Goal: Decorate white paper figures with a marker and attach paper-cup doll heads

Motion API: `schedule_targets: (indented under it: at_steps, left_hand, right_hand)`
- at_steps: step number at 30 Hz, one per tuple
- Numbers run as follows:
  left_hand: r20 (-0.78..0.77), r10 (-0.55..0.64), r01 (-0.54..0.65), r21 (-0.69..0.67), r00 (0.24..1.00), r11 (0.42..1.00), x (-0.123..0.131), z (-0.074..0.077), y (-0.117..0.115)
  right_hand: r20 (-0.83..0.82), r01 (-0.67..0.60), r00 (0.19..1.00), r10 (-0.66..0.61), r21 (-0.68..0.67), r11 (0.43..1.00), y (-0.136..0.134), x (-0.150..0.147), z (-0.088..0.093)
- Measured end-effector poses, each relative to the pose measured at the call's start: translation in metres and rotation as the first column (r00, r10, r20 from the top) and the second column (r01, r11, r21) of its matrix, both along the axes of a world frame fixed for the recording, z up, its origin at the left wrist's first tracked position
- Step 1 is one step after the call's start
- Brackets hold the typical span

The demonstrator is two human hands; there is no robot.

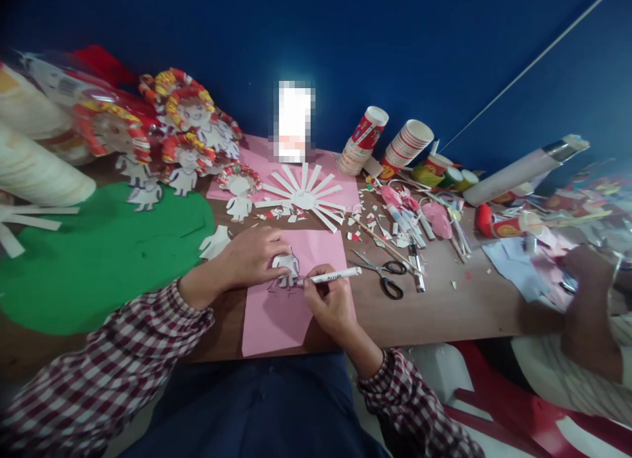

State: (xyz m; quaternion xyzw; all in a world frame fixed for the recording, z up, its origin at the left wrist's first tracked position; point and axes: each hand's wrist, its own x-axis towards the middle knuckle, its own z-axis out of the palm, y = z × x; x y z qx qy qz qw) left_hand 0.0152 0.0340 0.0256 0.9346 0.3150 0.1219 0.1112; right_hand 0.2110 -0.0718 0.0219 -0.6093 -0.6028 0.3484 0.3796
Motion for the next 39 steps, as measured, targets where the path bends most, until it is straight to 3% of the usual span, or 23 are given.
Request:
schedule_targets:
  at_steps: [6, 39]
  left_hand:
    - [-0.021, 0.014, -0.014, -0.014, 1.0, 1.0, 0.0012, -0.0006, 0.0005]
    - [-0.022, 0.034, -0.035, -0.054, 0.999, 0.998, 0.0014, -0.0016, 0.0013]
  right_hand:
    - [0.11, -0.012, 0.994, 0.012, 0.002, 1.0, 0.0006, -0.0031, 0.0047]
    - [0.134, -0.037, 0.99, 0.039, -0.019, 0.999, 0.0028, -0.0074, 0.0091]
